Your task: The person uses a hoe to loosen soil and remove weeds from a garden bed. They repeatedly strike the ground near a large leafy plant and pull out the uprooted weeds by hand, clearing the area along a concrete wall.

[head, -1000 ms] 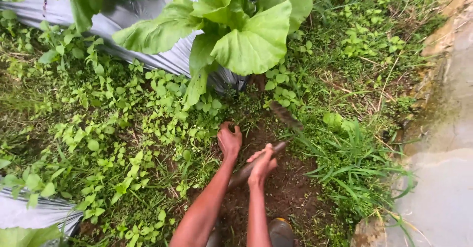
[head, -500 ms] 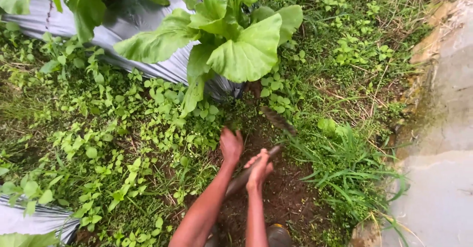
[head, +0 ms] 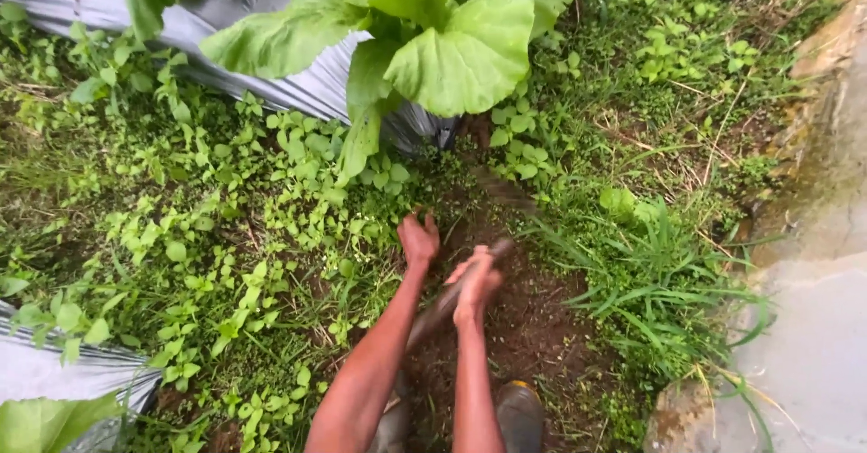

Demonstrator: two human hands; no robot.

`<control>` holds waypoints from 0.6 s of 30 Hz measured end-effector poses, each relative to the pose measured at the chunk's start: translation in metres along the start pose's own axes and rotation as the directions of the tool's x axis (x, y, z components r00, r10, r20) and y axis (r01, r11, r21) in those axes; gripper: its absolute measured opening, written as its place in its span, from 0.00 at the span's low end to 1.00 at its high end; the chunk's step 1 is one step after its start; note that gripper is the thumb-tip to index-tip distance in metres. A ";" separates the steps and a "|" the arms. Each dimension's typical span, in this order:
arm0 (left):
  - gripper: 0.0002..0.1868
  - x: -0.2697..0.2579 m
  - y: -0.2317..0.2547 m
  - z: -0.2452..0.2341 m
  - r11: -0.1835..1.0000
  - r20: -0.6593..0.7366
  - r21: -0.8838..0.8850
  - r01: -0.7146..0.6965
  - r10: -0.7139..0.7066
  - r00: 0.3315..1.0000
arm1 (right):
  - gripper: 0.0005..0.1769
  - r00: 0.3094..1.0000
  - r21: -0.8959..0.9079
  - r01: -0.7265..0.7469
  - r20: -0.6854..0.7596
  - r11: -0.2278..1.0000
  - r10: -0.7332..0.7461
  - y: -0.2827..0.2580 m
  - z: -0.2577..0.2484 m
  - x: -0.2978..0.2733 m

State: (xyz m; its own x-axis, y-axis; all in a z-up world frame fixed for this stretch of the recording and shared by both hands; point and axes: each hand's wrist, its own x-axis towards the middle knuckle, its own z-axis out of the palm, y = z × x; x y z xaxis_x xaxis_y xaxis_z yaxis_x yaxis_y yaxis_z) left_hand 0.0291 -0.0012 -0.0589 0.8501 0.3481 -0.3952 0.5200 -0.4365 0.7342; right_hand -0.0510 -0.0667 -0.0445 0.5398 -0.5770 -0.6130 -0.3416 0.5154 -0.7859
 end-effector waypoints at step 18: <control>0.12 -0.026 -0.093 0.053 0.839 0.561 0.409 -0.360 0.080 0.824 | 0.19 0.998 -0.017 -0.054 -0.024 0.998 0.053 -0.042 -0.044 0.000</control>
State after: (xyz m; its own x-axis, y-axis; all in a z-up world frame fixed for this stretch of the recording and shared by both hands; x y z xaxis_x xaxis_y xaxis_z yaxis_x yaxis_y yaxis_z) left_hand -0.0375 -0.0136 -0.1465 0.7889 -0.2135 -0.5762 0.1639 -0.8306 0.5322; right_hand -0.0704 -0.1161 -0.0152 0.5022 -0.5637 -0.6558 -0.3830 0.5350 -0.7531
